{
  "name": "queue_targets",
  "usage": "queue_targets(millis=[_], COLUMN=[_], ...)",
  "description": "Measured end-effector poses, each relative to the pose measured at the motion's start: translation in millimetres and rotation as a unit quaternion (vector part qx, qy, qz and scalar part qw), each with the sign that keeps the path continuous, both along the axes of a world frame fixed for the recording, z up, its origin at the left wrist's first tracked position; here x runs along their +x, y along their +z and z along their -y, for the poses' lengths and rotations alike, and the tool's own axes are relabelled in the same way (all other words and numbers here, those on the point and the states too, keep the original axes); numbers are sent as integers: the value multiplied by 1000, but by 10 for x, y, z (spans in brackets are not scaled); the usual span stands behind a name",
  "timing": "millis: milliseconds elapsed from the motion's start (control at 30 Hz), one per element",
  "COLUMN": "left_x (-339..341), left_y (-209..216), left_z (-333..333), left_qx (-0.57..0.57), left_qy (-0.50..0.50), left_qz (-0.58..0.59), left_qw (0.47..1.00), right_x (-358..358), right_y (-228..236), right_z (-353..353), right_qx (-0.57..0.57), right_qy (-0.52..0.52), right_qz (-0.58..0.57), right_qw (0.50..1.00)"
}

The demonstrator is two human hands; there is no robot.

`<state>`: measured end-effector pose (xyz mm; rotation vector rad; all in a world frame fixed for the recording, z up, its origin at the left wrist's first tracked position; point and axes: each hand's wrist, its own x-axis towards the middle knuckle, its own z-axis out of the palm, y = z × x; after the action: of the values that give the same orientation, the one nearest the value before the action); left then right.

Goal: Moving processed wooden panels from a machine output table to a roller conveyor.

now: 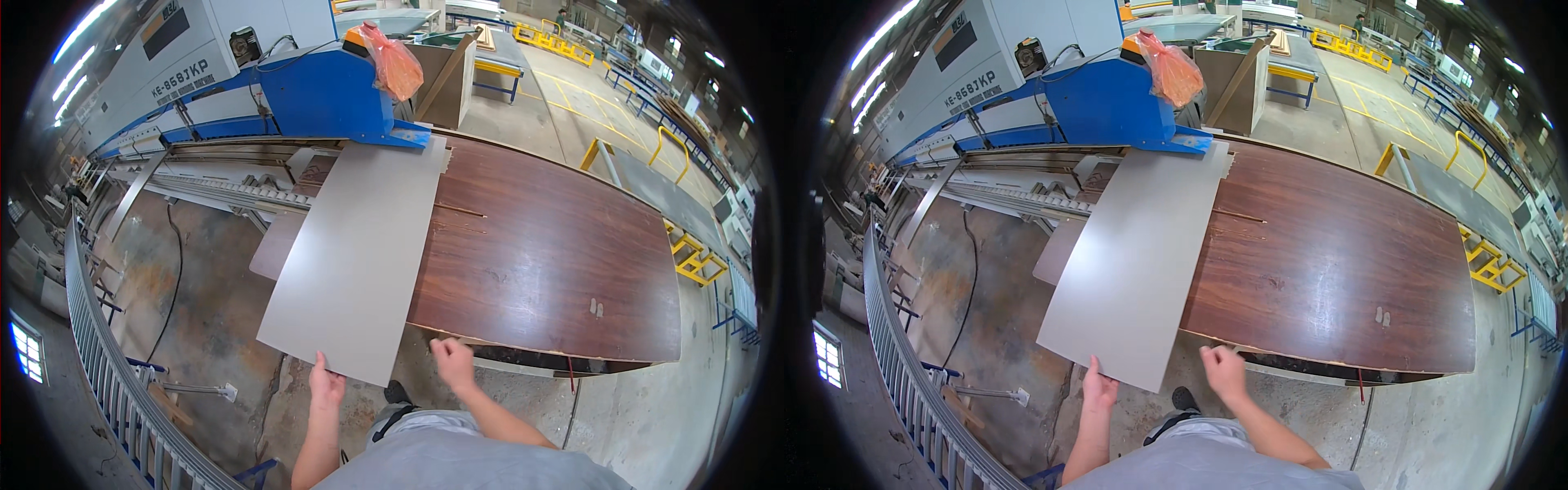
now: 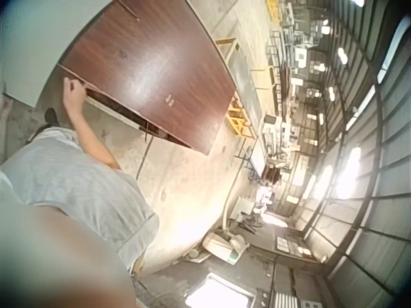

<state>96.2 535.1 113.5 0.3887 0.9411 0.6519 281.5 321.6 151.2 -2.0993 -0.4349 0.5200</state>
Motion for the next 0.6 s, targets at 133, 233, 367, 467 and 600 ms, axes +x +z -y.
queue_targets(millis=[133, 233, 367, 467, 600], left_x=[85, 102, -42, -223, -587], left_y=[-78, -19, 13, 172, 263], left_z=[272, 437, 344, -44, -455], left_qx=[14, -7, -8, 3, 40], left_qy=[-23, -41, -33, 29, 99], left_qz=[8, 0, -10, 36, -122], left_qw=[1000, 999, 999, 999, 987], right_x=[-225, -240, -423, -799, -1107], right_y=[-364, -486, -466, -480, -508], right_z=[-330, -518, -516, -512, -504], right_qx=[194, 271, 276, 278, 172], right_qy=[-49, -27, -13, -7, 92], right_qz=[-481, -452, -453, -492, -587], right_qw=[854, 850, 848, 825, 786])
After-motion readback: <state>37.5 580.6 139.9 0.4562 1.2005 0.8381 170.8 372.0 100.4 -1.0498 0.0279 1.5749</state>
